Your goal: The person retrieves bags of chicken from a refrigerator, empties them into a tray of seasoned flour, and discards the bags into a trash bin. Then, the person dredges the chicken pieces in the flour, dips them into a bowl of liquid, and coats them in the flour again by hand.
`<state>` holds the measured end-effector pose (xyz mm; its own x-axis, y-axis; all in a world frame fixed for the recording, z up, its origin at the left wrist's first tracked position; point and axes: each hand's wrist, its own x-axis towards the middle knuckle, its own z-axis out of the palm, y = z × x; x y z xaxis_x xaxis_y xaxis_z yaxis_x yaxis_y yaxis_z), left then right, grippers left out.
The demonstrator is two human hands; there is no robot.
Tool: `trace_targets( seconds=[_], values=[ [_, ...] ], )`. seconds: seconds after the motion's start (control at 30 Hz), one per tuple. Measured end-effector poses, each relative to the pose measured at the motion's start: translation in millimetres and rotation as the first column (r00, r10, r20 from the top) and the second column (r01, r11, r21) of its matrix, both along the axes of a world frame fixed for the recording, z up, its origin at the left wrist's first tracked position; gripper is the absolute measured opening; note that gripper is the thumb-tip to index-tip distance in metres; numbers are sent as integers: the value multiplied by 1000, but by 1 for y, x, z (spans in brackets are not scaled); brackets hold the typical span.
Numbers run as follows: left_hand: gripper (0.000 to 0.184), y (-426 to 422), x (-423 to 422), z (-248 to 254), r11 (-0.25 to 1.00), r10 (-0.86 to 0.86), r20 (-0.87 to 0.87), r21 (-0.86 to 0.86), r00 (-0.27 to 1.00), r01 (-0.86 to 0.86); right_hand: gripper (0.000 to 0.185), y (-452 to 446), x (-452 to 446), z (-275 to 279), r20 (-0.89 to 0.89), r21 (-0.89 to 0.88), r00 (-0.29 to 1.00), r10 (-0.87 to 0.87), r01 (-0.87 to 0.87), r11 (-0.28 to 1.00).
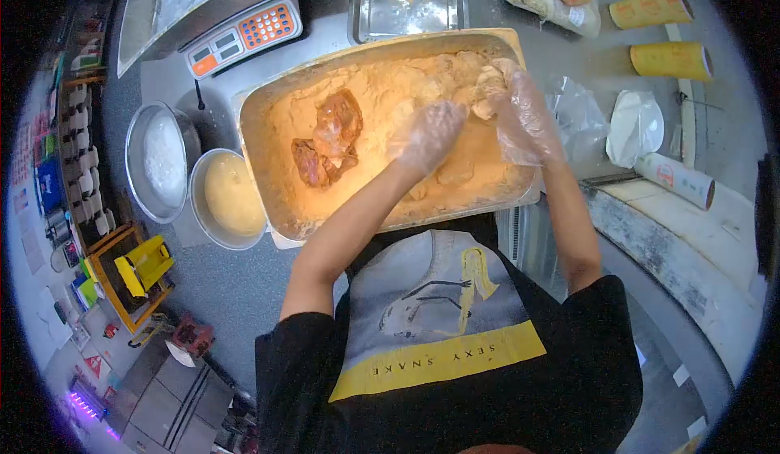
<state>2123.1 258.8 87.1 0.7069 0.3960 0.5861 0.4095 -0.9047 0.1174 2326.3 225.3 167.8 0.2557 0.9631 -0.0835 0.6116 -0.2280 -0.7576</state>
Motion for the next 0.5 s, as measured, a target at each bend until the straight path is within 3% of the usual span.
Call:
trace_targets(
  seconds=[0.03, 0.07, 0.1, 0.17, 0.2, 0.23, 0.27, 0.3, 0.33, 0.37, 0.4, 0.43, 0.5],
  values=[
    [23, 2, 6, 6, 987, 51, -339, 162, 940, 5, 23, -3, 3, 7, -14, -2, 1000, 16, -16, 1000],
    [25, 3, 11, 11, 949, 148, -624, 308, 767, 67, 24, -6, 6, 13, -28, -4, 999, 30, -30, 1000],
    [25, 4, 14, 15, 949, 146, -620, 309, 771, 69, 24, -7, 10, 19, -42, -3, 998, 43, -43, 999],
    [23, 7, 16, 22, 999, 35, -602, 44, 798, -10, 26, -11, 15, 25, -74, 1, 994, 75, -75, 997],
    [23, 8, 15, 25, 999, 35, -603, 44, 797, -11, 26, -17, 14, 26, -75, 1, 994, 76, -76, 997],
    [23, 12, 12, 27, 1000, 16, -612, 24, 791, -2, 28, -22, 12, 26, -352, 75, 936, 23, 4, 997],
    [23, 18, 9, 31, 1000, -2, -619, 8, 785, 10, 30, -25, 12, 26, -602, 126, 798, -7, 104, 987],
    [23, 28, -2, 32, 1000, -7, -622, 9, 783, 16, 30, -23, 9, 35, -605, 127, 796, -11, 110, 986],
    [22, 46, -17, 33, 928, -126, -386, -371, 914, -29, 28, -18, 5, 44, -491, 206, 871, 11, 104, 973],
    [23, 59, -32, 35, 712, -136, -105, -701, 985, 23, 28, -21, 4, 39, -434, 238, 901, 9, 105, 966],
    [26, 64, -44, 69, 500, -50, -83, -865, 995, -48, 28, -24, 3, 33, -374, 269, 927, 2, 106, 957],
    [30, 70, -52, 103, 254, 48, -84, -963, 995, -93, 33, -26, 9, 7, -410, 136, 911, -39, 103, 985],
    [34, 79, -78, 86, 208, 137, -138, -964, 981, -165, 39, -22, 4, 7, -442, 1, 894, -75, 84, 996]
  ],
)
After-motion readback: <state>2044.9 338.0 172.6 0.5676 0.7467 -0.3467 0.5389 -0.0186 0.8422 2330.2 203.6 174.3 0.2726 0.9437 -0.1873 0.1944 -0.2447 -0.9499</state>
